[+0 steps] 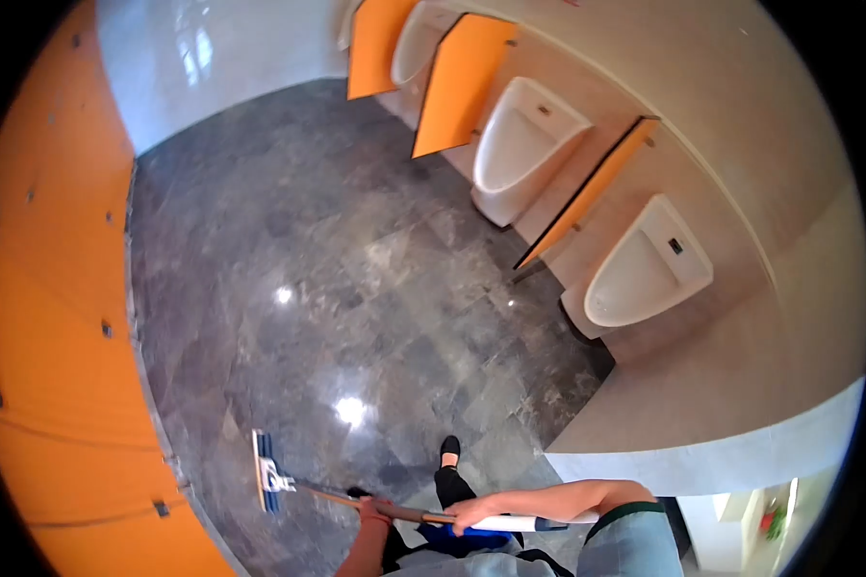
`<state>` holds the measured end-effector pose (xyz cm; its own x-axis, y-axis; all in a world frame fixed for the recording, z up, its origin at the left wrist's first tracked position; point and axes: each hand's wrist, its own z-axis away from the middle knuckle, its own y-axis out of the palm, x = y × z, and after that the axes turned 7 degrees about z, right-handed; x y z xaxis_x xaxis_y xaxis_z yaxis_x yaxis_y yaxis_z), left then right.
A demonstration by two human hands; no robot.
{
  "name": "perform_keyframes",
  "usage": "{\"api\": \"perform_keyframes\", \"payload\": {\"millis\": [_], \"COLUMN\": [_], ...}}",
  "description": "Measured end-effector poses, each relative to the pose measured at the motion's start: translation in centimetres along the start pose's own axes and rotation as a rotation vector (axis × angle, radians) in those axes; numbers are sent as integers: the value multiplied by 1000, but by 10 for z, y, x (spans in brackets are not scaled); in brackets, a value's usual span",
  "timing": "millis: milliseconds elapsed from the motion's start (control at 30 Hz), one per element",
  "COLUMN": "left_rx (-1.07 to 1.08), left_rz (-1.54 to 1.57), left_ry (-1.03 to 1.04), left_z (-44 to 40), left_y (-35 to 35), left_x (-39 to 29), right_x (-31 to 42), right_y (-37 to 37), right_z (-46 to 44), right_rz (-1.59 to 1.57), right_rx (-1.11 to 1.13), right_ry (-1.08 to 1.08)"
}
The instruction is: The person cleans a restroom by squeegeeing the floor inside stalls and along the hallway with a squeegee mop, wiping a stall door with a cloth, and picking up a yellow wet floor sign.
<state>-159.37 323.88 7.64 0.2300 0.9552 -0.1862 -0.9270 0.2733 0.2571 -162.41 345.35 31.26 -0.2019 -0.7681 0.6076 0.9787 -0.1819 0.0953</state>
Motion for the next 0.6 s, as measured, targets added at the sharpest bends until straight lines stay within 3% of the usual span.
{"api": "perform_keyframes", "payload": {"millis": [33, 67, 100, 133, 167, 200, 233, 267, 333, 367, 433, 467, 533, 567, 600], "left_rx": [-87, -2, 70, 116, -71, -89, -49, -17, 50, 82, 131, 148, 184, 196, 217], "left_rz": [24, -212, -90, 3, -250, -316, -340, -367, -415, -436, -477, -496, -543, -560, -584], "left_ry": [-222, -160, -115, -370, -204, -160, -142, -127, -100, -89, -78, -78, -89, -91, -100], "left_z": [37, 62, 25, 18, 34, 42, 42, 45, 48, 51, 55, 57, 63, 66, 65], "left_y": [30, 48, 34, 43, 65, 89, 109, 130, 178, 201, 241, 258, 298, 318, 338], "left_x": [-1, 8, 27, 33, 26, 32, 38, 45, 67, 80, 100, 111, 133, 142, 152], "right_x": [-9, -25, -39, -51, -39, -31, -7, -28, 10, -106, -124, -126, -137, -187, -152], "right_y": [-3, -5, -12, -26, -43, -68, -79, -90, -102, -108, -124, -142, -187, -216, -233], "right_z": [16, 28, 38, 52, 54, 79, 179, 176, 233, 133, 185, 198, 216, 213, 286], "right_rz": [27, -25, -128, -225, -249, -276, -138, -143, -599, -1028, -1052, -1009, -1357, -1117, -1409], "right_rx": [-13, -49, 2, 58, 70, 90, -112, -191, -419, -328, -519, -415, -474, -672, -653], "right_ry": [18, -34, -55, -80, -54, -38, -611, -626, -216, -577, -357, -556, -282, -427, -269]}}
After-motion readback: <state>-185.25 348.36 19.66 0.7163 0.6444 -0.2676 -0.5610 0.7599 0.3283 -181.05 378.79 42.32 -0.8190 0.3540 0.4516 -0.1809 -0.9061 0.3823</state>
